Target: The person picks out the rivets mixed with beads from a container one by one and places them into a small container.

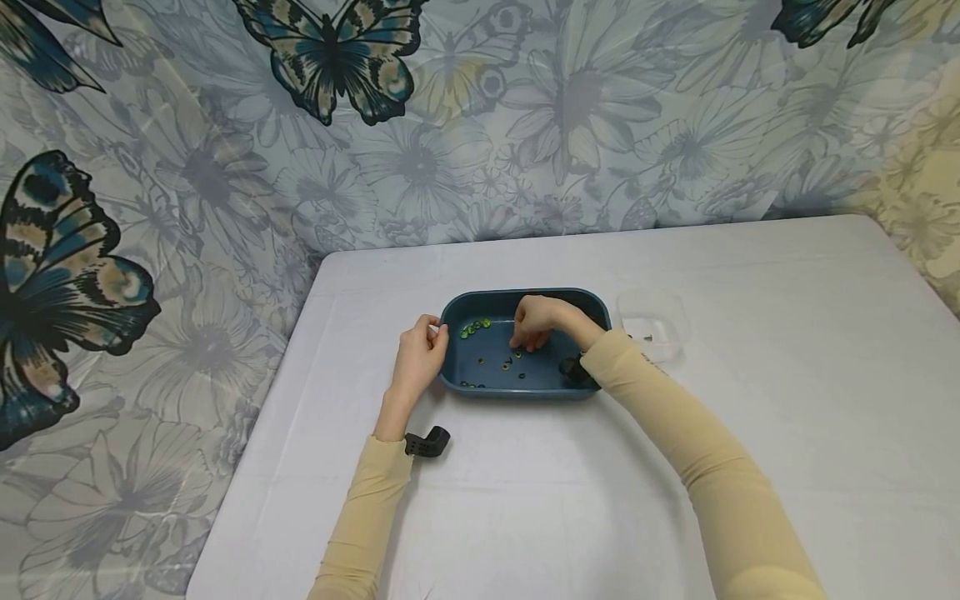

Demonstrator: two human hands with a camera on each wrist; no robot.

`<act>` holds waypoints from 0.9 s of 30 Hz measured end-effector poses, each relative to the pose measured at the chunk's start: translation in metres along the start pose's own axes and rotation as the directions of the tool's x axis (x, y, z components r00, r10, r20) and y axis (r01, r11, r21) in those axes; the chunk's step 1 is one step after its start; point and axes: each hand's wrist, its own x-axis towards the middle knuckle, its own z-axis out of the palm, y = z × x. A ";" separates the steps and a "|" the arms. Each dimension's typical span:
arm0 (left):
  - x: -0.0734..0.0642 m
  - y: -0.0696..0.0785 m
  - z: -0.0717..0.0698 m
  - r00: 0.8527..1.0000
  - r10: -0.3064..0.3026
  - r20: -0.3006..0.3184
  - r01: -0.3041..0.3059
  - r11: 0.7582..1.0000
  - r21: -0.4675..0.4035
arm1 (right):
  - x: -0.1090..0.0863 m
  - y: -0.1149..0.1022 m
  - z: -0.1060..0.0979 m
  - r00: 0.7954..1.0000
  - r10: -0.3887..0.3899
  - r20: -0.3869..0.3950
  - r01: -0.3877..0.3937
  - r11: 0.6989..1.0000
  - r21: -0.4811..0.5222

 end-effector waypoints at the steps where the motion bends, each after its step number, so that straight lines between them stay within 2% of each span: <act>1: 0.000 0.000 0.000 1.000 0.000 0.001 0.000 1.000 0.000 | 0.001 0.001 0.000 1.000 -0.001 -0.002 0.001 1.000 -0.001; 16: 0.000 0.001 -0.001 1.000 -0.004 0.002 0.004 1.000 -0.002 | 0.006 -0.001 0.007 0.997 0.026 -0.072 -0.032 0.997 -0.075; 27: 0.001 0.000 0.000 1.000 0.002 -0.005 -0.002 1.000 -0.002 | 0.007 -0.001 0.009 0.996 0.038 -0.086 -0.046 0.995 -0.091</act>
